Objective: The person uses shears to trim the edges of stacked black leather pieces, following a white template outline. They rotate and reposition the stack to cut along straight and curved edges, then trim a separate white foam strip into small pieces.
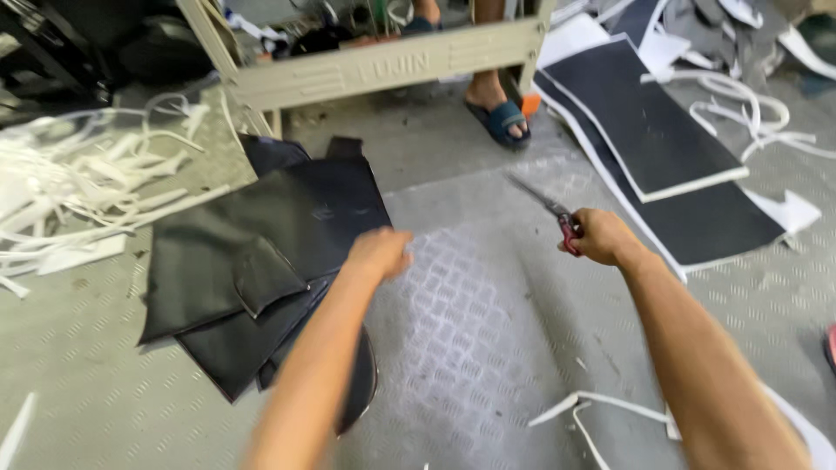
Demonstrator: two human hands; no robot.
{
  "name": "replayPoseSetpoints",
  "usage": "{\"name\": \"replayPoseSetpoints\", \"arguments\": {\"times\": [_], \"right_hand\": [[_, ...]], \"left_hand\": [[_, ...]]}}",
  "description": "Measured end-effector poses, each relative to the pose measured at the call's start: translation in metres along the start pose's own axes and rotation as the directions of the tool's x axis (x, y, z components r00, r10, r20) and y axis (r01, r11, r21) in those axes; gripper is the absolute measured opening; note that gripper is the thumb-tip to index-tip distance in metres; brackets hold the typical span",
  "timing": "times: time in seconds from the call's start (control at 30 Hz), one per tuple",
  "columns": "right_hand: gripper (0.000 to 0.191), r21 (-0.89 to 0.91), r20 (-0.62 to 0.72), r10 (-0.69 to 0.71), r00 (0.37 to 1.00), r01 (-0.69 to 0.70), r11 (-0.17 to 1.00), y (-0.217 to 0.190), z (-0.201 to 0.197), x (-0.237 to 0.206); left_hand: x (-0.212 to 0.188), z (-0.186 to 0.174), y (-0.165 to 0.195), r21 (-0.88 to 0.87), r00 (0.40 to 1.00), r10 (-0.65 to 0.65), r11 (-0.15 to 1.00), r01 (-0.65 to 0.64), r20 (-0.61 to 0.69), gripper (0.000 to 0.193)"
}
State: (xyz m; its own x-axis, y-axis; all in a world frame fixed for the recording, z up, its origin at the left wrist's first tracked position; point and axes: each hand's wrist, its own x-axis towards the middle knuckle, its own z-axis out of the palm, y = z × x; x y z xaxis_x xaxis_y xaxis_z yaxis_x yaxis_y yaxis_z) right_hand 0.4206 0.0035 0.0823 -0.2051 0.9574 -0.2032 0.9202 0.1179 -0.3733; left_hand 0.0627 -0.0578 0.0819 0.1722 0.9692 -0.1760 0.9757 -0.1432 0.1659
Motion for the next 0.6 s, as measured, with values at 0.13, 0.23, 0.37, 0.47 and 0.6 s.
{"name": "replayPoseSetpoints", "arguments": {"times": [0.13, 0.23, 0.37, 0.47, 0.6], "right_hand": [[0.039, 0.609, -0.030, 0.306, 0.952, -0.225, 0.761, -0.008, 0.015, 0.004], [0.045, 0.440, -0.045, 0.432, 0.901, -0.371, 0.818, -0.001, 0.036, -0.009], [0.067, 0.374, 0.074, 0.323, 0.944, -0.326, 0.868, 0.028, 0.044, -0.013], [0.058, 0.030, 0.179, 0.310, 0.934, -0.320, 0.947, 0.047, 0.042, -0.007], [0.050, 0.157, 0.182, 0.347, 0.920, -0.375, 0.913, 0.056, 0.046, 0.002]], "left_hand": [[0.029, -0.026, 0.029, -0.653, 0.864, -0.404, 0.747, 0.123, -0.299, 0.042], [0.028, -0.006, 0.046, -0.770, 0.911, -0.363, 0.632, 0.085, -0.197, 0.049], [0.019, 0.030, 0.024, -0.552, 0.946, -0.316, 0.778, 0.300, 0.068, 0.054], [0.008, 0.038, -0.006, -0.368, 0.917, -0.329, 0.842, 0.393, 0.227, 0.050], [-0.003, 0.029, -0.025, -0.498, 0.874, -0.478, 0.739, 0.454, 0.087, 0.054]]}}
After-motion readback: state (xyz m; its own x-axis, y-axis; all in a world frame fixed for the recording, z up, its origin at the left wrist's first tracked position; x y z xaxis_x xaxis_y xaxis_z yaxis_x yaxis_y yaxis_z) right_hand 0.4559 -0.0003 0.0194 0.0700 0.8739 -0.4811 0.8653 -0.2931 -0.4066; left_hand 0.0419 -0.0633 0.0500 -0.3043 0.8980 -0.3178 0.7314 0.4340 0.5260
